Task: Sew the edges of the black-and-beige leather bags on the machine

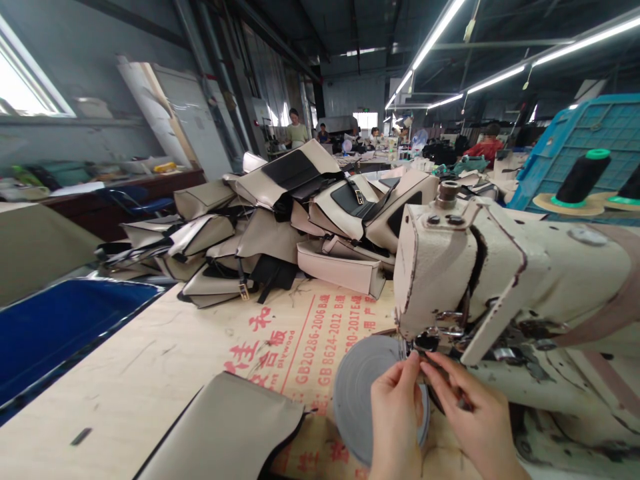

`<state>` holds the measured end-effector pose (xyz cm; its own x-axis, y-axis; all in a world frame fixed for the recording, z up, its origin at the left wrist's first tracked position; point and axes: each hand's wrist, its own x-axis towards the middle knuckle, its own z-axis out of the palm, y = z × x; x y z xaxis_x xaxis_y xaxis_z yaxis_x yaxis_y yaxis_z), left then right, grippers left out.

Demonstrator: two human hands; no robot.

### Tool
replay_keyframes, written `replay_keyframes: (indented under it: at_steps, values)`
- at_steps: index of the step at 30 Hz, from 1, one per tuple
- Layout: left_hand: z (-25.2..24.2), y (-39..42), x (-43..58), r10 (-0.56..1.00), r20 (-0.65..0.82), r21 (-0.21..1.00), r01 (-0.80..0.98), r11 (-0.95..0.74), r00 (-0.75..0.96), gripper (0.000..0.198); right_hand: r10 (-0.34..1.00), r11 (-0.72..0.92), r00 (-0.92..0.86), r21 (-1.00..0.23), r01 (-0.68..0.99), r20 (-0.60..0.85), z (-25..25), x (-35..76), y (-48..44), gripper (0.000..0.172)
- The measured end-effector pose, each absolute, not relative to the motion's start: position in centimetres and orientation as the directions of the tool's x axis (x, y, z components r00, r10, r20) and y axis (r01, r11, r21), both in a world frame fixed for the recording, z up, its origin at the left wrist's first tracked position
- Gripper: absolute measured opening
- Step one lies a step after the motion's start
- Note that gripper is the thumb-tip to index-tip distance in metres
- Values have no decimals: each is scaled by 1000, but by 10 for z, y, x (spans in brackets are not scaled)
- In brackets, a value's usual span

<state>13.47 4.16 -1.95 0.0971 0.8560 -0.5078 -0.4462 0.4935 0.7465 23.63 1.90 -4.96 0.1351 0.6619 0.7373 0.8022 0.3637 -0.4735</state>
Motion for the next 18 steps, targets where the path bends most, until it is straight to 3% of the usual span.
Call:
replay_keyframes:
  at_steps: [6, 10, 18]
  values:
    - [-21, 43, 136, 872, -484, 783, -412, 467, 68, 52, 686, 428, -16, -385, 818, 728, -46, 243, 19, 18]
    - [-19, 43, 136, 877, -472, 786, -410, 463, 87, 49, 677, 351, 35, -364, 863, 735, -55, 243, 22, 15]
    - [-27, 42, 134, 854, -507, 752, -425, 504, 115, 55, 656, 177, 162, -359, 916, 737, -65, 227, 29, 26]
